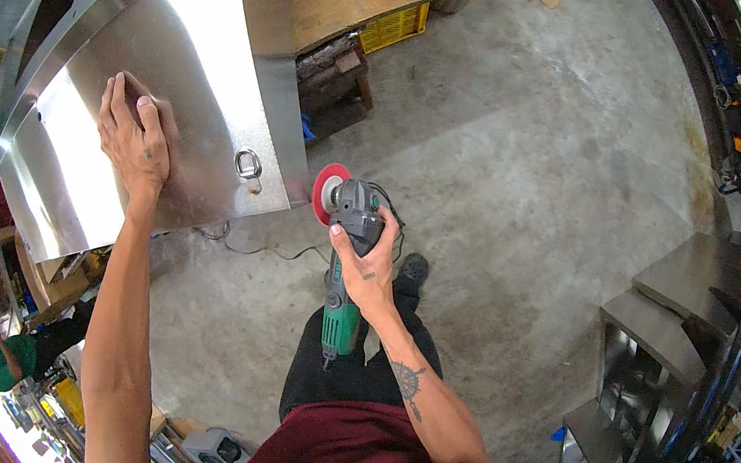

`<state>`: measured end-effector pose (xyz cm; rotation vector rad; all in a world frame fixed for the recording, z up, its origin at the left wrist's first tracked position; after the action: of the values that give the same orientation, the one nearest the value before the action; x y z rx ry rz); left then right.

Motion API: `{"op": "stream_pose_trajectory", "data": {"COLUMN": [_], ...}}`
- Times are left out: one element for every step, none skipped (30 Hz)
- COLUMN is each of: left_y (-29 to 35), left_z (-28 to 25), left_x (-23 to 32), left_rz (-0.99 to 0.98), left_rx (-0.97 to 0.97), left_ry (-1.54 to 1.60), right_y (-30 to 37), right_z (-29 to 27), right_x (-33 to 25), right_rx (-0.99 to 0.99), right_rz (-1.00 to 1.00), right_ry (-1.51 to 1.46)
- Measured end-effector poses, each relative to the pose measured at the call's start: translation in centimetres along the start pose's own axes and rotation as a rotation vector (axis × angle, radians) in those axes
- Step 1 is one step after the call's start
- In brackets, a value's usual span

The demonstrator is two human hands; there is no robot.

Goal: The person uses a handheld angle grinder with a red polishing pad to smooth and polish the edges and surfaces of a large stainless steel enclosure. The person repositions the enclosure on the workbench to access different sides and continues polishing the metal surfaces.

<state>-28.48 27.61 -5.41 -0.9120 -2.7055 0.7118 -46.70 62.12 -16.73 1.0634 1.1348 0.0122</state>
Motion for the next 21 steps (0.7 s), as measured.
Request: {"op": "stream_pose_trajectory", "data": {"left_y": [0.0,0.0,0.0,0.1,0.1,0.0,0.0,0.0,0.0,0.0,0.0,0.1,0.2,0.2,0.2,0.2,0.2,0.1,0.2,0.2,0.2], "left_z": [0.0,0.0,-0.1,-0.2,-0.2,-0.1,-0.1,0.0,0.0,0.0,0.1,0.1,0.2,0.2,0.3,0.3,0.4,0.4,0.5,0.7,0.8], "left_x": [0.0,0.0,-0.1,0.1,0.2,0.4,0.4,0.4,0.4,0.3,0.2,0.1,0.1,0.1,0.0,0.0,0.1,0.1,0.1,0.1,0.1], "left_rz": [0.005,0.010,0.013,0.016,0.019,0.017,0.015,0.013,0.011,0.007,0.004,0.006,0.008,0.010,0.008,0.005,0.002,0.000,-0.003,-0.006,-0.007], "left_rx": [0.001,0.002,0.007,0.013,0.019,0.018,0.016,0.015,0.013,0.011,0.009,0.010,0.011,0.013,0.011,0.008,0.006,0.004,0.002,-0.001,-0.002], "left_ry": [-0.002,-0.004,-0.005,-0.004,-0.002,-0.001,-0.004,-0.005,0.001,0.003,0.006,0.003,0.002,0.001,0.001,0.001,0.000,-0.001,-0.002,-0.002,-0.001], "right_y": [-0.2,-0.3,-0.3,-0.2,-0.2,-0.4,-0.7,-0.8,-0.9,-1.0,-1.0,-1.0,-1.0,-1.1,-1.2,-1.2,-1.1,-1.1,-1.2,-1.2,-1.3], "right_z": [0.0,0.0,-0.1,-0.2,-0.3,-0.3,-0.3,-0.2,-0.2,-0.2,-0.1,0.0,0.1,0.2,0.2,0.2,0.2,0.2,0.2,0.3,0.3], "right_x": [0.1,0.2,0.3,0.1,0.0,0.0,0.1,0.3,0.5,0.5,0.6,0.6,0.7,0.8,0.9,0.9,0.9,0.8,0.8,0.9,0.9], "right_rx": [-0.019,-0.038,-0.048,-0.055,-0.062,-0.043,-0.029,-0.013,-0.010,-0.012,-0.013,-0.009,-0.002,0.006,0.003,0.001,-0.002,-0.004,-0.006,-0.007,-0.005], "right_rz": [0.016,0.033,0.044,0.055,0.066,0.047,0.028,0.010,0.013,0.015,0.018,0.015,0.010,0.006,0.012,0.019,0.026,0.027,0.027,0.028,0.034], "right_ry": [-0.017,-0.034,-0.038,-0.040,-0.043,-0.023,-0.003,0.016,0.019,0.023,0.026,0.029,0.032,0.035,0.032,0.029,0.026,0.012,-0.001,-0.014,-0.010]}}
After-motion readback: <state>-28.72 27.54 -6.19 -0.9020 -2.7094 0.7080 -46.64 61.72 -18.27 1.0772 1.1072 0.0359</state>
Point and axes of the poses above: each hand's wrist, its own y-axis away from the middle knuckle, its own z-axis out of the palm, x = y × z, the point moved 3 cm from there along -y, towards the middle knuckle, and after that the axes turned 13 degrees about z, right-handed, at the moved point
